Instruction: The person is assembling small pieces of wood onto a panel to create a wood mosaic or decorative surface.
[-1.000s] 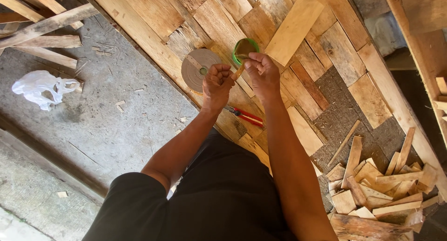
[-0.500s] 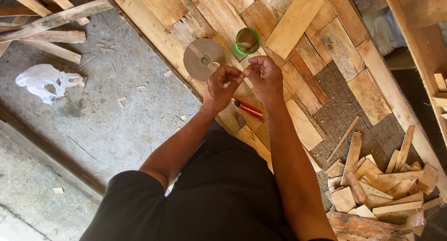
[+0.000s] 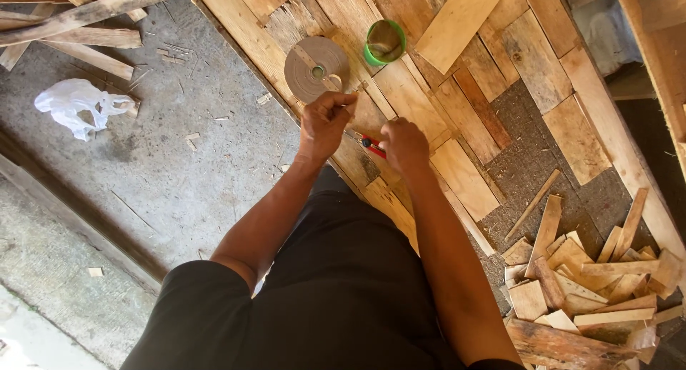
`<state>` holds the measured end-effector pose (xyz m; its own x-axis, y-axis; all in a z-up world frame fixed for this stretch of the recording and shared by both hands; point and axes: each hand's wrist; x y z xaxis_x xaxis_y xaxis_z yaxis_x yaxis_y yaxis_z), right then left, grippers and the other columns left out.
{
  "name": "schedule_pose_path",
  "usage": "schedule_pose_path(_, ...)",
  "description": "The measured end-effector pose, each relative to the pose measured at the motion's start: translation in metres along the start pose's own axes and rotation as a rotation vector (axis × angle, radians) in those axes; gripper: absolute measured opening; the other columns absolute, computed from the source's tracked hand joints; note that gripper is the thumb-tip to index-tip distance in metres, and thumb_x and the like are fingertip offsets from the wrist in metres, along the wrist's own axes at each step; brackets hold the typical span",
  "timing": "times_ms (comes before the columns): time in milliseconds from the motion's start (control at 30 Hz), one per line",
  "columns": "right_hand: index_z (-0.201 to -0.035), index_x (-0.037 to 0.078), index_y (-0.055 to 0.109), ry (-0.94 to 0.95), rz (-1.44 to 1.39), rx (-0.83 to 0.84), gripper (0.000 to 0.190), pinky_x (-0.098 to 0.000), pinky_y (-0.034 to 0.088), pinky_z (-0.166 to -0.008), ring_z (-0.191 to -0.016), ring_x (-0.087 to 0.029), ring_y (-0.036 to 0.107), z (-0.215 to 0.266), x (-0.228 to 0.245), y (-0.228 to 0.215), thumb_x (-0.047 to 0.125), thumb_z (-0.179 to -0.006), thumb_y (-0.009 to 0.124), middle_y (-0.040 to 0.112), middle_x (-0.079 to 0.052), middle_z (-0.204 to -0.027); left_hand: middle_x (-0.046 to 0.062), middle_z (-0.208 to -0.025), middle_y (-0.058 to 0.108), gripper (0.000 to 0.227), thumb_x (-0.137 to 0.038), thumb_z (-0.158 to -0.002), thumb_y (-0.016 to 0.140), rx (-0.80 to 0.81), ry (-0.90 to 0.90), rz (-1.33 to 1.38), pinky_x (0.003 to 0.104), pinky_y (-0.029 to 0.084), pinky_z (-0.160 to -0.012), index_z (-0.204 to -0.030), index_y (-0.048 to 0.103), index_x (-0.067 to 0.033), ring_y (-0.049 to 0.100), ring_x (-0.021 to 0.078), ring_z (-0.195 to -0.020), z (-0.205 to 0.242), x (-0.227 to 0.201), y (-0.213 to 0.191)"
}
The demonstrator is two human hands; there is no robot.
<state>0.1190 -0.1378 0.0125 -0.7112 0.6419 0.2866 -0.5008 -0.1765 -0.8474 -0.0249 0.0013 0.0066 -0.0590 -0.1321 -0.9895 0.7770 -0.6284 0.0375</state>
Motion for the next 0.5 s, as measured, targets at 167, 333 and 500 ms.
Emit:
schedule_pose_path(167, -0.100, 0.010, 0.073, -0.110, 0.070, -0.156, 0.028, -0.0471, 0.052, -0.083, -0.099, -0.034, 0.065, 0.006, -0.019, 0.041, 0.025, -0.078, 0.083, 0.069, -0.011, -0.101, 0.003, -0.093, 0.074, 0.016, -0.001, -0.097, 0.071, -0.002, 0.049, 0.132, 0.022, 0.057, -0.071, -0.113, 0.073, 0.0011, 0.067, 0.0052, -0.079, 0.002, 0.000, -0.004)
schedule_pose_path(333, -0.104, 0.013, 0.073, -0.177, 0.102, -0.216, 0.019, -0.0476, 0.051, -0.086, -0.099, -0.032, 0.065, 0.007, -0.029, 0.064, 0.020, -0.086, 0.076, 0.067, -0.010, -0.105, 0.000, -0.091, 0.072, 0.016, 0.001, -0.098, 0.072, 0.021, 0.053, 0.134, 0.020, 0.055, -0.072, -0.115, 0.073, 0.0013, 0.065, 0.0042, -0.078, 0.004, -0.010, 0.000)
schedule_pose_path(500, -0.104, 0.013, 0.068, -0.189, 0.139, -0.259, 0.021, -0.0483, 0.046, -0.083, -0.099, -0.032, 0.062, 0.019, -0.012, 0.053, 0.021, -0.086, 0.073, 0.064, -0.009, -0.103, 0.000, -0.093, 0.072, 0.016, 0.001, -0.098, 0.072, 0.025, 0.072, 0.166, 0.020, 0.054, -0.071, -0.114, 0.072, 0.0010, 0.064, 0.0042, -0.079, 0.004, -0.014, 0.006)
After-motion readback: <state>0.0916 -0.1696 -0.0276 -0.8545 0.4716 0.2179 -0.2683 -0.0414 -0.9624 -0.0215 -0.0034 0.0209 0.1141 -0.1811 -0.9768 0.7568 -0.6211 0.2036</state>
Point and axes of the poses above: each hand's wrist, its own z-axis away from the middle knuckle, its own y-axis out of the palm, x = y × z
